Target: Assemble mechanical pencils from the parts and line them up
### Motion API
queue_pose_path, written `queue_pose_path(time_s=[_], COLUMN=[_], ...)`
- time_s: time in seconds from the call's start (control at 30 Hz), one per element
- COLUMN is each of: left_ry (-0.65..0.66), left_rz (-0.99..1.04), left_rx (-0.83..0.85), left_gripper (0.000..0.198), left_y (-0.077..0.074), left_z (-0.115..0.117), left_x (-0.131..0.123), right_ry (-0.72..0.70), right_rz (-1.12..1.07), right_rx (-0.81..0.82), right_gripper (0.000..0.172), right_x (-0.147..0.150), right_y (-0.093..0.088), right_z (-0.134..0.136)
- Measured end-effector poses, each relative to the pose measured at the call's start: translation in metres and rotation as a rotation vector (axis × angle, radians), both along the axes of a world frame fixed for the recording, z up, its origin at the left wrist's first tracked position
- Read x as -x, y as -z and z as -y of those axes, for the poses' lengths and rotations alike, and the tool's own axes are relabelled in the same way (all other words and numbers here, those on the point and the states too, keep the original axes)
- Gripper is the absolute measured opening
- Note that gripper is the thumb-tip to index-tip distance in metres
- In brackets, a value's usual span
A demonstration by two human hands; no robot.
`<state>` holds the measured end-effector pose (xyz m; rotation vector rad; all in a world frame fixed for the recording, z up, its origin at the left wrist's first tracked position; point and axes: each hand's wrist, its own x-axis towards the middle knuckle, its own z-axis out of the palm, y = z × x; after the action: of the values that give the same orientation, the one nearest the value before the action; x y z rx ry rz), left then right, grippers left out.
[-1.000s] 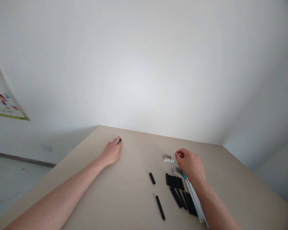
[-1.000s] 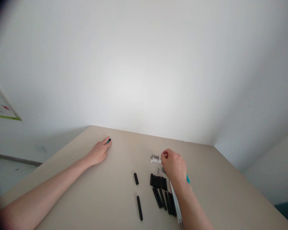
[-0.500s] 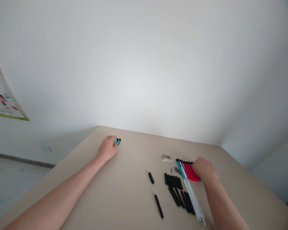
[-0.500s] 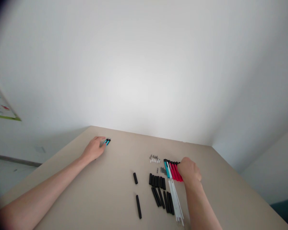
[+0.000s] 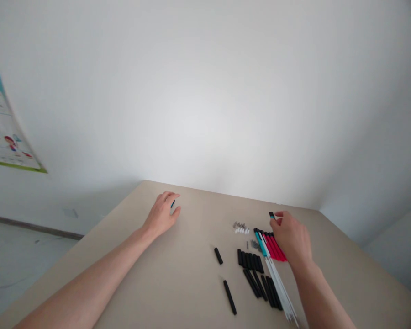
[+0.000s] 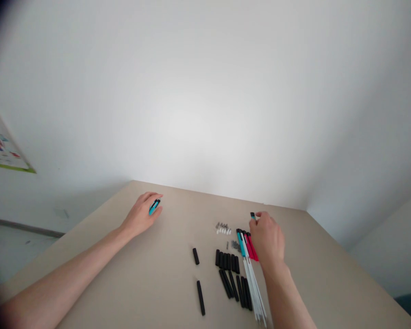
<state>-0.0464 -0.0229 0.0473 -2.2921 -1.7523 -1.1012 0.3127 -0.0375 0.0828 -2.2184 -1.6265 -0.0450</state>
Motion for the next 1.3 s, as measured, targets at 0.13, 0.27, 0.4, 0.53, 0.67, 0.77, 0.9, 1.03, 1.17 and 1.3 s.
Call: queue_pose_path(time_s=[0.13,0.27,0.4,0.53,0.67,0.77,0.9,1.03,1.17,1.3], left_ry=[0.361,0.708,0.709,0.715,0.729,0.738,0.666,0.623,0.618,0.626], left_rz=[0.002,-0.048,-0.037,-0.061,-0.06,-0.076,-0.101,-0.123,-0.096,-0.056], left_rx=[0.096,0.342,0.386,0.337,0.376,0.408,0.382,0.368,0.383,0.393], left_gripper=[0.044,0.061,0.017,0.021,0.02,0.019,0.019,0.015,0.011,0.007], left_y=[-0.009,-0.011,-0.009,-0.007,-0.009,-0.01,-0.008,-0.006,-0.007,-0.009], left_z=[0.025,0.042,0.04,0.035,0.037,0.04,0.039,0.037,0.037,0.038], left_x=[-0.025,-0.042,-0.045,-0.042,-0.042,-0.043,-0.04,-0.035,-0.034,-0.035], right_ry=[-0.511,-0.951,-1.065,-1.068,-1.004,-1.015,-0.941,-0.808,-0.837,-0.897], right_rz=[-0.238,-0.371,-0.445,-0.431,-0.441,-0.412,-0.316,-0.254,-0.189,-0.115], right_rx=[-0.26,-0.184,-0.119,-0.103,-0.095,-0.072,-0.124,-0.128,0.006,0.165], right_gripper=[0.023,0.019,0.02,0.022,0.016,0.016,0.023,0.013,0.017,0.016], right_x=[0.058,0.108,0.12,0.111,0.107,0.107,0.093,0.072,0.07,0.082], right_y=[0.008,0.021,0.022,0.021,0.023,0.022,0.02,0.017,0.014,0.013], right_z=[0.02,0.047,0.055,0.049,0.045,0.045,0.036,0.025,0.028,0.038])
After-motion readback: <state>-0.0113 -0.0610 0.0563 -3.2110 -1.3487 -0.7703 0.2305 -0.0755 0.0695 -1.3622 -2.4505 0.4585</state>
